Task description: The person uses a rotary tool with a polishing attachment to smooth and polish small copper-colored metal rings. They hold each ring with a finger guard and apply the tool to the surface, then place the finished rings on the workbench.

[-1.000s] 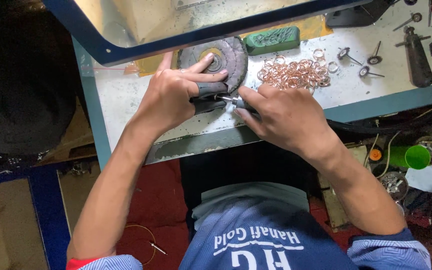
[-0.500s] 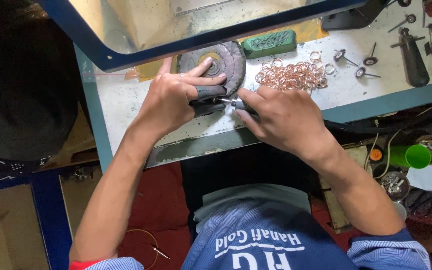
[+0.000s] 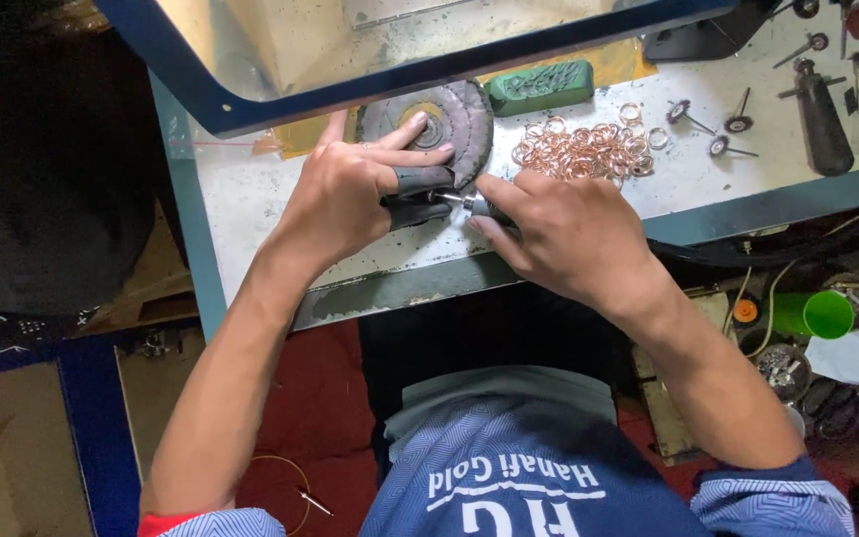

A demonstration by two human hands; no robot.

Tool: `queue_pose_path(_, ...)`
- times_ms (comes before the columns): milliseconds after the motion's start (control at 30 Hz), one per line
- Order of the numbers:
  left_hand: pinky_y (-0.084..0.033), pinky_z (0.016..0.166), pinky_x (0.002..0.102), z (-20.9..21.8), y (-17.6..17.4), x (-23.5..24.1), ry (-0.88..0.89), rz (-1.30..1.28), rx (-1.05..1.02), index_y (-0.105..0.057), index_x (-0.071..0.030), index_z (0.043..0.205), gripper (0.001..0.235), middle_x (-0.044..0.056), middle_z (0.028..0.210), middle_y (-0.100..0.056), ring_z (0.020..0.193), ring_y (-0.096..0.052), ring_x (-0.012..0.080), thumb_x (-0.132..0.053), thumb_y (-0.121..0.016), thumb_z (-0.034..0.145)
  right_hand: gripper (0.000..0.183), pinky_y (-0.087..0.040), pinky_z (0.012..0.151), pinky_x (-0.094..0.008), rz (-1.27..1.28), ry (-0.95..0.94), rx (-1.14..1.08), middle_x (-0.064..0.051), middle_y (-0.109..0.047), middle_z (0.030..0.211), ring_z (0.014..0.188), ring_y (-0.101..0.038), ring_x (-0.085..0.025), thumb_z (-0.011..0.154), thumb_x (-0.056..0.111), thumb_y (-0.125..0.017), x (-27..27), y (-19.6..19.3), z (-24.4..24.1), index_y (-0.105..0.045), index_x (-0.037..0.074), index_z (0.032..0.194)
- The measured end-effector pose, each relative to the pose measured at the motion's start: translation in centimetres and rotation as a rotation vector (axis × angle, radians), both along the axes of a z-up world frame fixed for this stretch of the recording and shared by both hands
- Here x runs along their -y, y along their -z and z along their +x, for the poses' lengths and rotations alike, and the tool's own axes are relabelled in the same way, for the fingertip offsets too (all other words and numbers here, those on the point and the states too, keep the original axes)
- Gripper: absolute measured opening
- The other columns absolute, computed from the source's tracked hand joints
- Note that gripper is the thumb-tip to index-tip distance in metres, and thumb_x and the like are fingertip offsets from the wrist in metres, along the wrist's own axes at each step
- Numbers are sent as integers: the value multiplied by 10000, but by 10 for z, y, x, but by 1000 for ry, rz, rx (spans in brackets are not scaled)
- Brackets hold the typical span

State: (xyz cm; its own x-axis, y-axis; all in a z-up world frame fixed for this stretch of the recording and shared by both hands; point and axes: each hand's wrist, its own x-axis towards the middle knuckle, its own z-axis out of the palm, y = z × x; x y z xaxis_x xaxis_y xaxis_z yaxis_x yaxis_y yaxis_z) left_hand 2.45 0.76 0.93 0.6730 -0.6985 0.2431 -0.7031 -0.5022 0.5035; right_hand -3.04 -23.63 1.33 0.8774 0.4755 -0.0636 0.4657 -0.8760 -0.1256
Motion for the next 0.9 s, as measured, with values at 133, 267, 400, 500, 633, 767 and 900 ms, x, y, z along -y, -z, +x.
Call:
queue_pose_path(133,-197,1104,818,0,-1,1,-10,22,0,-823,-138,916,400,17,1252,-721,1311,-591,337,209,-748,731,463,-536,365,-316,-23,-7,-55,-46,-597,684,410,-592,-179,1078,537,-468,1,-5,-4,-575,151,1309)
queue_pose_path(267,-191,1134,787,-1,-1,1,-29,38,-18,-816,-129,854,545,18,1250,-723,1322,-581,329,306,-594,613,389,-442,282,-261,130,-49,137,-118,-697,877,390,-549,-139,1062,370,-589,10,-6,-19,-591,77,1317)
queue_pose_path(400,-176,1175,744,-5,-1,2,-42,6,-30,-644,-132,476,481,51,1237,-745,1319,-593,367,317,-502,572,388,-487,350,-290,223,55,250,-125,-745,902,476,-596,-163,1039,275,-720,26,-5,-31,-605,90,1360)
queue_pose_path(500,-205,1169,757,-8,-2,1,-34,21,30,-526,-143,400,487,65,1243,-748,1300,-609,413,317,-494,555,398,-535,451,-386,254,148,269,-142,-746,1011,635,-676,-266,1025,287,-744,34,-4,-32,-649,82,1353)
queue_pose_path(633,-179,1164,778,-15,-1,4,-78,7,3,-754,-83,612,544,118,1240,-735,1288,-609,416,344,-421,552,410,-533,500,-480,270,207,261,-135,-717,1046,690,-677,-363,1034,320,-728,36,1,-31,-642,90,1362)
queue_pose_path(767,-123,1193,762,-23,-9,-2,-99,12,-32,-655,-111,458,460,63,1275,-740,1336,-583,402,310,-525,587,442,-592,625,-468,348,196,249,-202,-720,1153,820,-712,-369,1036,276,-729,38,4,-27,-618,42,1394)
queue_pose_path(900,-150,1172,795,-34,-6,-25,-167,24,139,-807,-177,1028,69,58,1293,-746,1283,-655,439,-223,-824,979,399,-645,674,-417,421,154,281,-247,-667,1086,813,-701,-347,1051,59,-757,48,10,-23,-581,-49,1392)
